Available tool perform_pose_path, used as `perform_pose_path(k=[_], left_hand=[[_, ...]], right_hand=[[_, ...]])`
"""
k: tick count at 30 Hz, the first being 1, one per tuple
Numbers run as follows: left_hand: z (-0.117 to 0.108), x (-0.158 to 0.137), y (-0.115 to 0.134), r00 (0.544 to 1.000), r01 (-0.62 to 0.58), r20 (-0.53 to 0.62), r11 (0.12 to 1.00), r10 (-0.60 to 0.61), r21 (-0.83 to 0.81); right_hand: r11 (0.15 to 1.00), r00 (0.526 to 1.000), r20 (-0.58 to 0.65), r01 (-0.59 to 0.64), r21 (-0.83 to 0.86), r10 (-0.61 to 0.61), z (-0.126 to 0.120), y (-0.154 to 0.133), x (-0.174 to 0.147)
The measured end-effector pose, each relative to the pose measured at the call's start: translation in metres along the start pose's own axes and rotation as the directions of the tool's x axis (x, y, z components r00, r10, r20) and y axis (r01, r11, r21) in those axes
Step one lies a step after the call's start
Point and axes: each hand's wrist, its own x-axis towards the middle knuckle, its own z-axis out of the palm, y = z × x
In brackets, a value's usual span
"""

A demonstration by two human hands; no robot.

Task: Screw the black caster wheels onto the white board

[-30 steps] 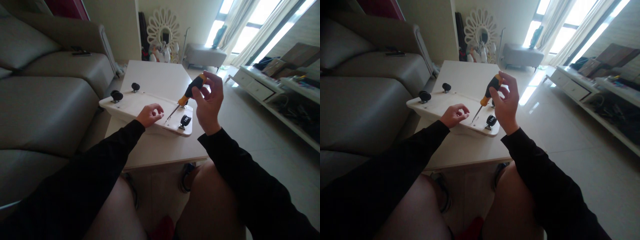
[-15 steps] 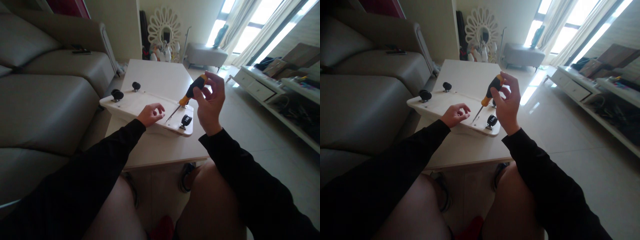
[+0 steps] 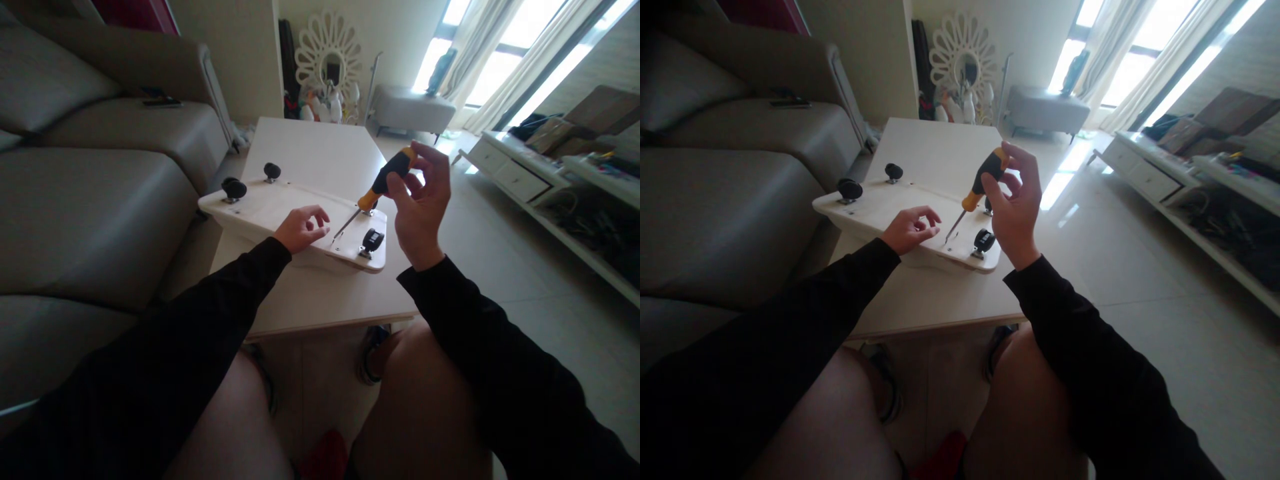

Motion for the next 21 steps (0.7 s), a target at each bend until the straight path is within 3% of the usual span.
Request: perform_pose_path(k=[21], left_hand=[[0.0013,0.0012,-0.0045,1.000,-0.015,-0.007,1.000,0.015,-0.009]], right_hand=[[0.998,0.998,0.056,-0.027,0.060,0.024,0.0007,-0.0040,0.0007]])
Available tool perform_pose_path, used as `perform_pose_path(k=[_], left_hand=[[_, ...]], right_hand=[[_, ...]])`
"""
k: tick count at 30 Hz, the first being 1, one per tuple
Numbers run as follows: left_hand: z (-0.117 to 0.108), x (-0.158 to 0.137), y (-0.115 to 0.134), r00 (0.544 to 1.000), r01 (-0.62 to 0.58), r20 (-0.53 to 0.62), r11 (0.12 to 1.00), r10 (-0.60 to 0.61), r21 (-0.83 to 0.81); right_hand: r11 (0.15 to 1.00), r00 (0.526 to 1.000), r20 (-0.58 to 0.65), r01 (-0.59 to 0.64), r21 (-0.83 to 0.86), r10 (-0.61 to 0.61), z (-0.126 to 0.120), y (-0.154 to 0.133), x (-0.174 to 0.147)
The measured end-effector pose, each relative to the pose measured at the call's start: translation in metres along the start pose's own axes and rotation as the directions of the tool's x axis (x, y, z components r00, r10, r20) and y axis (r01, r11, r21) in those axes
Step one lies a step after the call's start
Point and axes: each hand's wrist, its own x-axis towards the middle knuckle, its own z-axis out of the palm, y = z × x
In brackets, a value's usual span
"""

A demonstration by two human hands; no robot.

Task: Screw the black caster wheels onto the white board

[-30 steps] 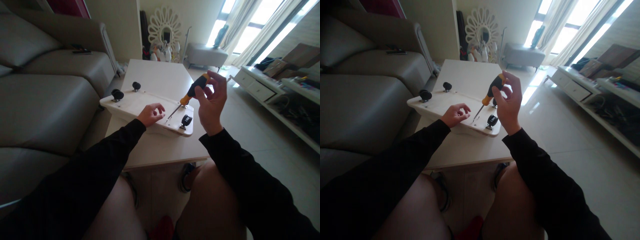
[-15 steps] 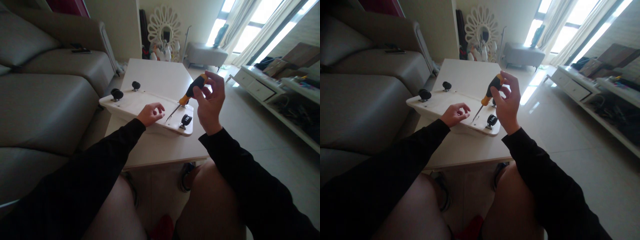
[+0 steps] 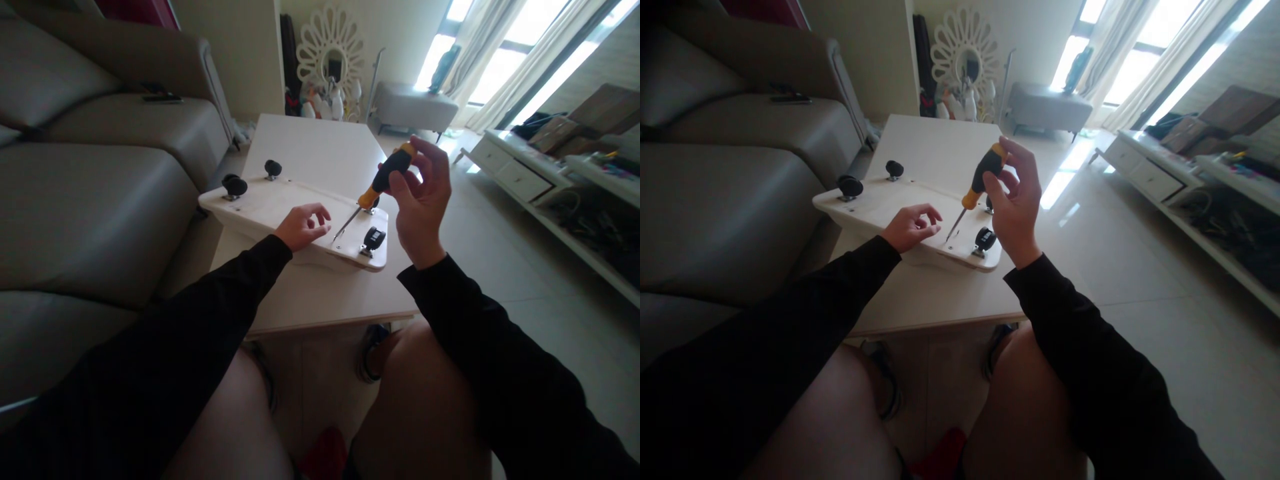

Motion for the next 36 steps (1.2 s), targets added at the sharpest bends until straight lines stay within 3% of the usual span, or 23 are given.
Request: perform_pose_path(k=[7,26,36], left_hand=[[0.001,0.000,0.001,1.000,0.013,-0.005,1.000,-0.013,0.007],[0.001,0.000,0.001,1.000,-0.003,-0.014,1.000,0.003,0.000],[0.001,0.000,0.001,1.000,-0.012,-0.009,1.000,0.012,0.011]], right_hand=[[0.996,0.999,0.040,0.033,0.081,-0.036,0.000,0.002,0.001],[0.994,0.995,0.000,0.101,-0.044,-0.101,-0.004,0.017,0.005],[0.997,0.999,0.000,0.049,-0.055,-0.050,-0.003,0.016,0.003]])
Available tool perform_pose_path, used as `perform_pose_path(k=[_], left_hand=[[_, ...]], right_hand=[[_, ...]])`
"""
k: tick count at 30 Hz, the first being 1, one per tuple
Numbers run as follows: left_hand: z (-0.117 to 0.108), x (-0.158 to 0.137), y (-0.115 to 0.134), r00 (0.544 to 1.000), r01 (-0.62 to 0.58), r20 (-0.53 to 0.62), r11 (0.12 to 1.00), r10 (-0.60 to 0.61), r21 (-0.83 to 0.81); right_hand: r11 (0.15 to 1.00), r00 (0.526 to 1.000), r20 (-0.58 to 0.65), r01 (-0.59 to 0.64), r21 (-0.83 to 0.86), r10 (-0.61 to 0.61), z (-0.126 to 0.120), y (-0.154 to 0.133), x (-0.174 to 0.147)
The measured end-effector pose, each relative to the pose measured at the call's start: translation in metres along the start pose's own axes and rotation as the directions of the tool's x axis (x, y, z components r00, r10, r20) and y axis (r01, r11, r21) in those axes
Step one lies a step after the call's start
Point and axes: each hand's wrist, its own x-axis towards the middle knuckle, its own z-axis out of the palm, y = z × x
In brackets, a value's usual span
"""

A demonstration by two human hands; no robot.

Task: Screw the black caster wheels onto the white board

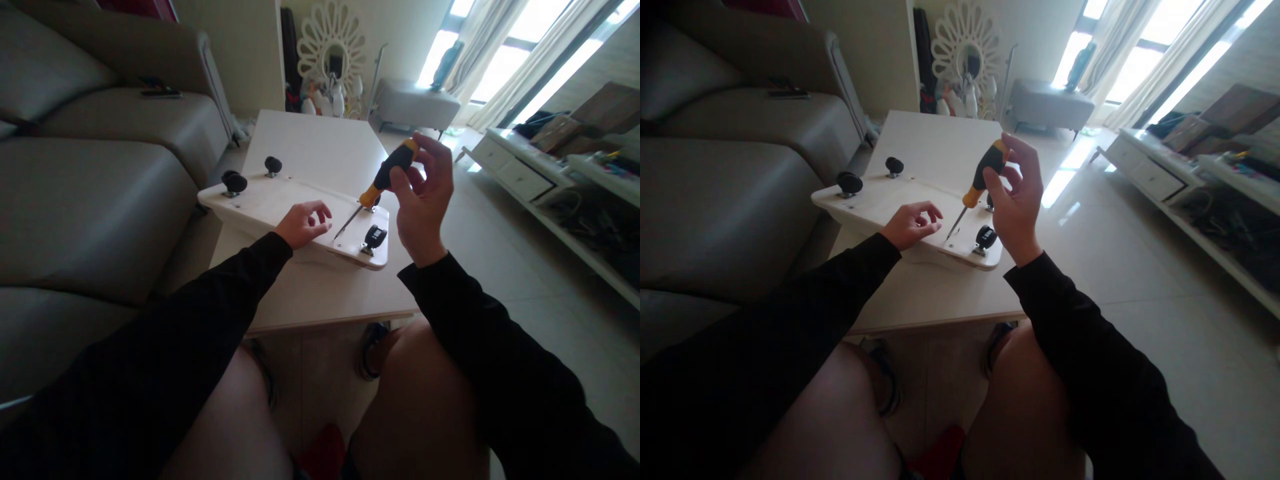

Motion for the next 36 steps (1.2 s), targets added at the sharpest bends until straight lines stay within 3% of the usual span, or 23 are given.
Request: perform_pose_path(k=[15,36], left_hand=[[-0.0010,-0.0015,0.0047,1.000,0.014,0.005,1.000,-0.014,-0.005],[-0.0002,-0.0006,0.0016,1.000,0.019,0.012,1.000,-0.019,-0.008]], right_hand=[[0.999,0.999,-0.023,0.036,-0.004,-0.036,-0.0005,-0.0031,0.0007],[0.999,0.999,-0.034,-0.015,-0.032,0.014,-0.0075,0.0004,0.0014]])
